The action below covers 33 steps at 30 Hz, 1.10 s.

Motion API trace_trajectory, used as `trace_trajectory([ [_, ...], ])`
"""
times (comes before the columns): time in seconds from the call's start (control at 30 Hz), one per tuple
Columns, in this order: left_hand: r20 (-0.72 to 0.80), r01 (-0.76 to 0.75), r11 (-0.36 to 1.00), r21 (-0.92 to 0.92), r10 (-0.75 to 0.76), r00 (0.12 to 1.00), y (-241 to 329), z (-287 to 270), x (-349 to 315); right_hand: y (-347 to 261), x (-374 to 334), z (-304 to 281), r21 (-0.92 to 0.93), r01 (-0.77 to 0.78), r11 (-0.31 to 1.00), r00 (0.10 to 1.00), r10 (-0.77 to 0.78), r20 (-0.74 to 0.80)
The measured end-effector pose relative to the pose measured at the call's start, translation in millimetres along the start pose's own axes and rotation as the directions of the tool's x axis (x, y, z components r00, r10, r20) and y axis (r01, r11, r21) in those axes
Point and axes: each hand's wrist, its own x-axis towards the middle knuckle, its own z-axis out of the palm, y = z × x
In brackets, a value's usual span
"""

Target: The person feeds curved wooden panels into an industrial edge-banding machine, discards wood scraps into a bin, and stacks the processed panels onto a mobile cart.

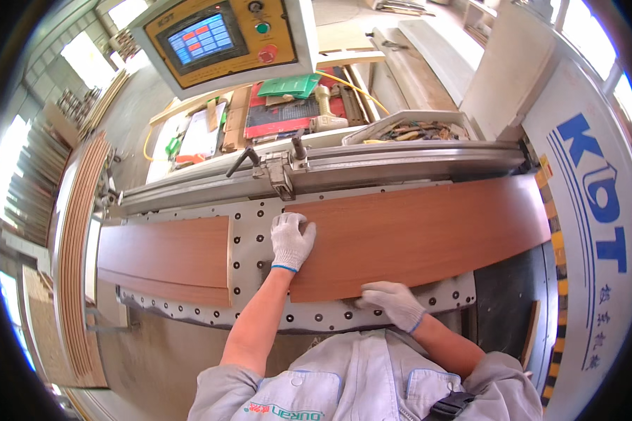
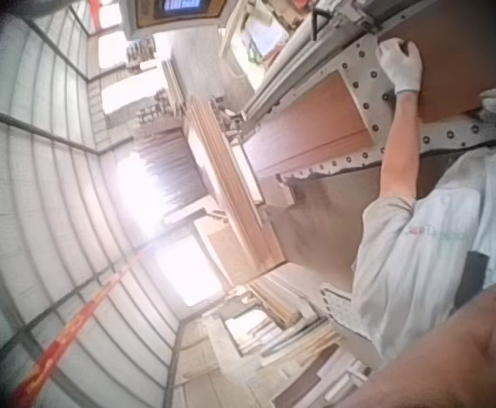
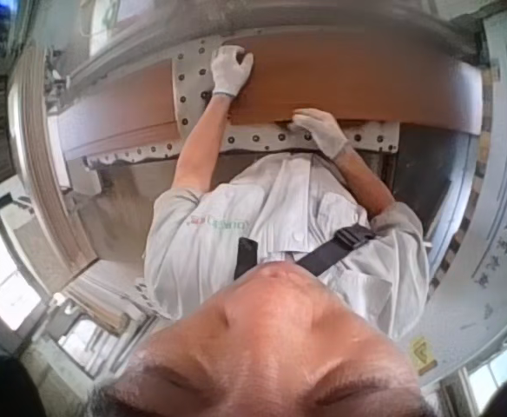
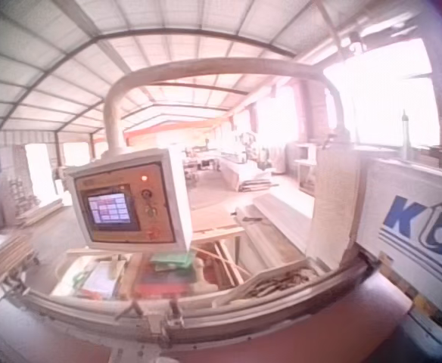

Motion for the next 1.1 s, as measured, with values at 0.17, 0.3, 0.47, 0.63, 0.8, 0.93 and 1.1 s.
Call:
trace_trajectory([
  [0.17,-0.002,-0.093,0.993,0.070,0.093,0.996,13,-15,-15,57,-34,-163,-0.518,0.206,0.830,0.500,-0.545,-0.674],
  [0.3,-0.013,-0.048,0.995,0.082,0.049,0.999,35,11,-17,45,-39,-320,-0.715,-0.152,0.682,0.113,-0.707,-0.698],
  [0.47,0.026,-0.087,0.950,0.301,0.083,0.996,52,13,-8,27,10,-351,-0.472,-0.385,0.793,0.032,-0.500,-0.866],
  [0.63,0.029,-0.061,0.943,0.326,0.054,0.998,51,24,1,19,21,-356,-0.485,-0.388,0.784,0.034,-0.513,-0.858],
  [0.8,0.029,-0.050,0.952,0.302,0.043,0.999,49,30,13,13,28,-357,-0.479,-0.370,0.796,0.035,-0.503,-0.864],
  [0.93,0.039,-0.067,0.954,0.293,0.058,0.998,45,32,22,12,31,-354,-0.488,-0.355,0.798,0.019,-0.515,-0.857],
  [1.1,0.049,-0.072,0.942,0.328,0.059,0.997,35,33,30,16,41,-349,-0.510,-0.307,0.804,0.011,-0.532,-0.846],
])
